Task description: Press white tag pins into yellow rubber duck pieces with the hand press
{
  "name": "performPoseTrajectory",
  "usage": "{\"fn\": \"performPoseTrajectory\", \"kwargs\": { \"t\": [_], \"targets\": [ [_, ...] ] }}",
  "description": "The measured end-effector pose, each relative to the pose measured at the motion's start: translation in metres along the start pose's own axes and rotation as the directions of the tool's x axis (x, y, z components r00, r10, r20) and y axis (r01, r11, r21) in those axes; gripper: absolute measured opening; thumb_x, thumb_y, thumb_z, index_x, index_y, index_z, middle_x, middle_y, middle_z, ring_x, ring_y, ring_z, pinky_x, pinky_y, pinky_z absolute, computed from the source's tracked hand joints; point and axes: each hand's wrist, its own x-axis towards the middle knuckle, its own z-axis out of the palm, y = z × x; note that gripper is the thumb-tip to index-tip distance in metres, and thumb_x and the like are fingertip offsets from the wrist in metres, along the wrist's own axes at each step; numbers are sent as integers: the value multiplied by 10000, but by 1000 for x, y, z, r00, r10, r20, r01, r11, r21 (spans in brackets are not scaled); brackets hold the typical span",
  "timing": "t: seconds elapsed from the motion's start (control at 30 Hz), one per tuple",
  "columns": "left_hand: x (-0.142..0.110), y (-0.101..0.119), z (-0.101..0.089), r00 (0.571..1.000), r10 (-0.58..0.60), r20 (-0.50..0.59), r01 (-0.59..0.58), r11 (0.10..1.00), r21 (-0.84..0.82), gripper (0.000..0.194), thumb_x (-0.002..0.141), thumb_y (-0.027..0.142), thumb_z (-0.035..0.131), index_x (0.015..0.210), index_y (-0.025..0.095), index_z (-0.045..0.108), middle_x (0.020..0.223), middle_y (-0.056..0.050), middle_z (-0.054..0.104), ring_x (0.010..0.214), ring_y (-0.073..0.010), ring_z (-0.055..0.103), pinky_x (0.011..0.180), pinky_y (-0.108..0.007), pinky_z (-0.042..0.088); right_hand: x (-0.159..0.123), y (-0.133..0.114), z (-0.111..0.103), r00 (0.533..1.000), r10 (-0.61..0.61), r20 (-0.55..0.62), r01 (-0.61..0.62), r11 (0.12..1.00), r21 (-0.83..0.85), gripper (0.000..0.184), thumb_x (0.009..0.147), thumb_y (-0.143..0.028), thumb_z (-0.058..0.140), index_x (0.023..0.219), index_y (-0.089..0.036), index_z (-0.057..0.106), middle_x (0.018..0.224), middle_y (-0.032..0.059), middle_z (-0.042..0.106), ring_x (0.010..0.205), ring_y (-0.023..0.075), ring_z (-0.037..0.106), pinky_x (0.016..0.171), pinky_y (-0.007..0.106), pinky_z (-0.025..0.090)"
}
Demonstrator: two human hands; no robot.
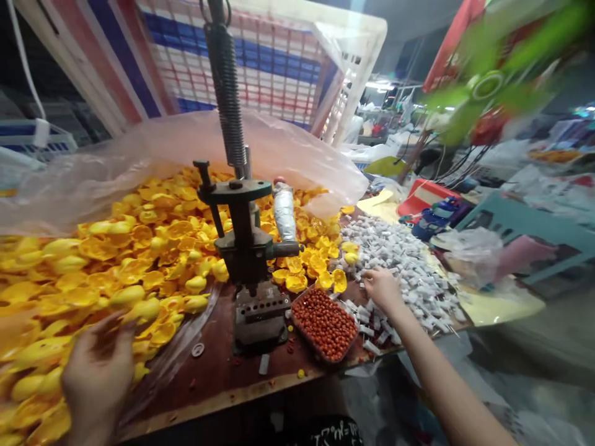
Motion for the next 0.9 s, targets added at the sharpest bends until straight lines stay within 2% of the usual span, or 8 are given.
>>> {"fn": "performPoseTrajectory", "kwargs": {
  "t": [0.1,0.23,0.4,0.5,0.57,0.63,0.77,0.9],
  "targets": [
    [-29,5,22,954,-274,119,298,894,-333,270,653,366,738,893,270,658,908,40,692,913,-188,634,775,-287,581,7,-19,12,1000,8,2,-8,966,-259,284,856,-226,479,821,-114,738,1020,207,610,1019,325,503,788,395,408],
    [-60,5,38,811,-463,357,584,671,-457,278,686,256,689,964,245,677,953,-3,736,879,-195,674,803,-323,584,12,-26,19,997,76,26,-66,958,-279,240,828,-178,515,873,-90,734,1060,241,568,1026,348,483,775,416,394],
    [-73,11,35,740,-431,516,659,615,-433,409,641,254,720,1044,225,656,977,-45,737,951,-236,677,821,-326,574,6,-5,4,983,172,67,-183,951,247,169,749,-297,648,775,-142,708,912,131,616,891,260,550,782,390,447],
    [-75,10,38,741,-374,558,588,762,-269,572,565,176,813,1093,217,596,991,-55,727,936,-227,684,826,-302,559,-8,-5,-13,944,182,275,-329,495,804,302,655,-411,749,788,-153,668,783,59,636,712,181,590,642,304,486],
    [-80,5,44,777,-300,554,469,862,-191,591,536,181,846,1061,207,577,979,-48,714,906,-212,684,815,-297,552,-22,-21,-20,913,87,399,-407,122,905,381,599,-387,815,877,-175,666,761,29,651,640,136,598,580,248,486],
    [-89,1,53,821,-189,539,315,937,-149,525,539,195,845,994,200,583,968,-33,691,902,-200,672,817,-297,544,-41,-51,-22,883,-42,468,-470,-101,877,442,588,-318,845,979,-212,669,764,9,665,599,104,598,539,206,484],
    [-110,1,65,835,-17,551,94,989,-113,395,615,189,783,959,210,589,980,-27,653,948,-197,647,831,-300,529,-84,-127,-11,799,-285,529,-597,-268,756,385,590,-256,853,938,-201,696,740,1,676,581,98,617,490,176,489],
    [-121,7,65,810,67,582,26,989,-149,343,654,113,696,961,212,580,1063,-45,619,951,-191,641,817,-287,524,-118,-181,0,758,-354,548,-646,-287,708,337,600,-302,853,867,-177,688,733,17,700,591,123,650,536,216,529]
  ]
}}
